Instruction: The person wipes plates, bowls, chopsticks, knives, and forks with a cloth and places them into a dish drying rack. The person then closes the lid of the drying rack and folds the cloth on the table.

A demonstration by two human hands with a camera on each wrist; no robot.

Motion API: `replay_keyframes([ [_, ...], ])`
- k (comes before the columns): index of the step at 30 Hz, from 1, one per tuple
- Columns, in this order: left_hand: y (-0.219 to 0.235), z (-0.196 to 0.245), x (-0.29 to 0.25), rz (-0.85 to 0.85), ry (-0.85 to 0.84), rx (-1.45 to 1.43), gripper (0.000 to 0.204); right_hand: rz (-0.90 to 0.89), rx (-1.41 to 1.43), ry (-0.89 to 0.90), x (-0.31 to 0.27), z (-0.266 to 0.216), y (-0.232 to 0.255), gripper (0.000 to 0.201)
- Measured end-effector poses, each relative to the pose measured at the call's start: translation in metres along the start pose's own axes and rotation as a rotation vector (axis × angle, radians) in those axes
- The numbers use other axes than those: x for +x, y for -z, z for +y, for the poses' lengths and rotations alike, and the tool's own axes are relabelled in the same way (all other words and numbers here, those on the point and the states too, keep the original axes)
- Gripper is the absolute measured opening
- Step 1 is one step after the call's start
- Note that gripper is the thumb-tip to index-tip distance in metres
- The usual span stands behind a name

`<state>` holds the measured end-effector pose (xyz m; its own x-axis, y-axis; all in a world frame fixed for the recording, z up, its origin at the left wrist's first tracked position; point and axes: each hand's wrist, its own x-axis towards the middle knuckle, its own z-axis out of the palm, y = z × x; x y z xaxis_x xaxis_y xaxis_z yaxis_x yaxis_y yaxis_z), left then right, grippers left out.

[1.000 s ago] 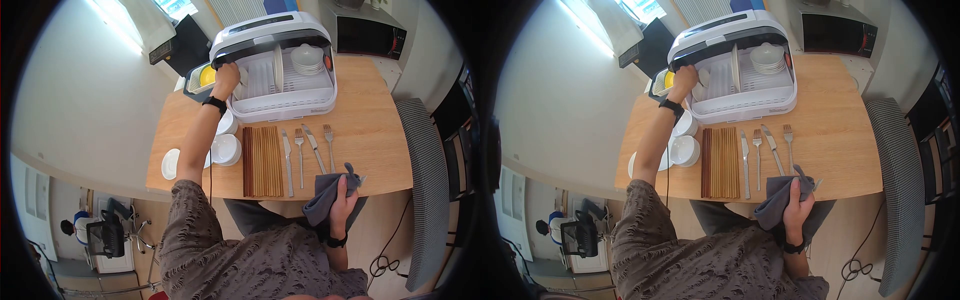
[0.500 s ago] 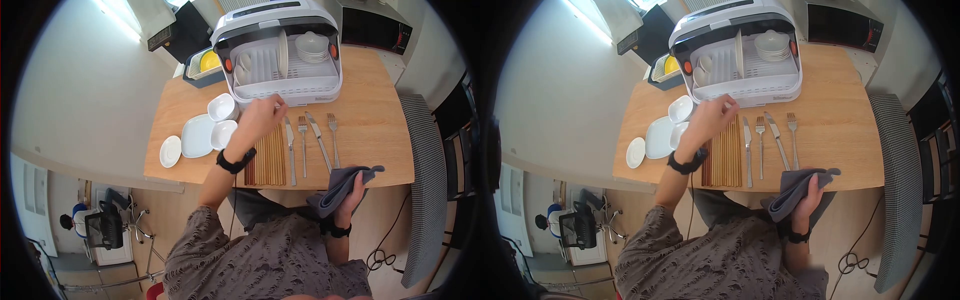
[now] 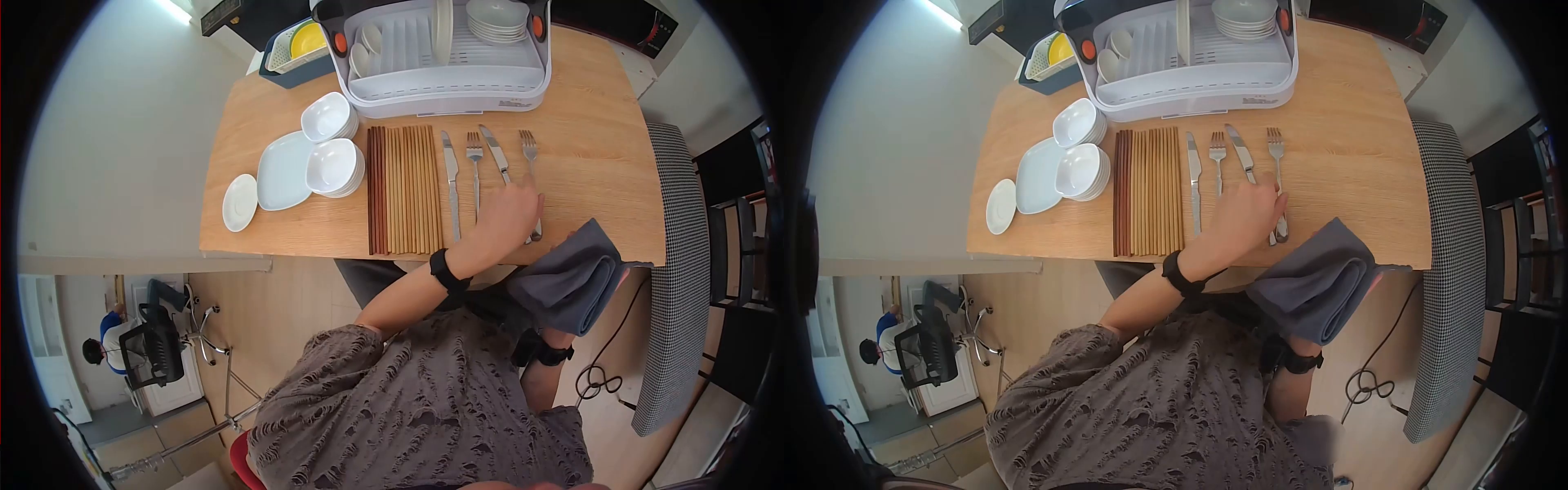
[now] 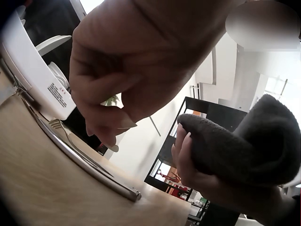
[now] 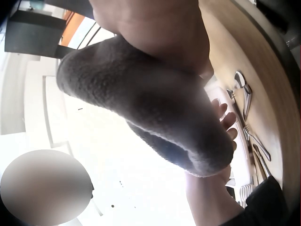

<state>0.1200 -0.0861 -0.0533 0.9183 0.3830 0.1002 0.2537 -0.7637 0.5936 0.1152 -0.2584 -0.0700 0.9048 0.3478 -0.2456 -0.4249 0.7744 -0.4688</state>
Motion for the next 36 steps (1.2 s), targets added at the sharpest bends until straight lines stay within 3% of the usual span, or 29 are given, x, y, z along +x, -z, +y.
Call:
replay_keyframes([
  [3, -0.002, -0.007, 0.0, -0.058, -0.04, 0.035, 0.025, -0.03, 0.007, -0.004, -0.002, -0.001, 0.004, 0.074],
  [6, 0.006, -0.023, -0.007, 0.005, -0.036, 0.02, 0.024, -0.057, 0.02, -0.024, -0.001, 0.003, 0.009, 0.071],
  [11, 0.041, -0.059, -0.029, 0.128, 0.058, 0.025, 0.02, -0.123, 0.031, -0.087, 0.011, 0.011, 0.014, 0.067],
  [14, 0.066, -0.075, -0.041, 0.066, 0.193, -0.022, 0.019, -0.15, 0.04, -0.109, 0.02, 0.012, 0.02, 0.065],
  [15, 0.065, -0.082, -0.046, 0.142, 0.155, -0.035, 0.019, -0.156, 0.041, -0.114, 0.021, 0.009, 0.026, 0.065],
  [22, 0.049, -0.08, -0.055, 0.124, 0.15, -0.01, 0.02, -0.203, 0.038, -0.129, 0.026, 0.017, 0.019, 0.06],
  [27, 0.039, -0.077, -0.057, 0.196, 0.247, 0.059, 0.022, -0.209, 0.042, -0.138, 0.022, 0.014, 0.023, 0.057],
  [36, 0.052, -0.091, -0.063, 0.14, 0.383, 0.093, 0.027, -0.126, -0.001, -0.151, 0.021, 0.017, 0.016, 0.054],
])
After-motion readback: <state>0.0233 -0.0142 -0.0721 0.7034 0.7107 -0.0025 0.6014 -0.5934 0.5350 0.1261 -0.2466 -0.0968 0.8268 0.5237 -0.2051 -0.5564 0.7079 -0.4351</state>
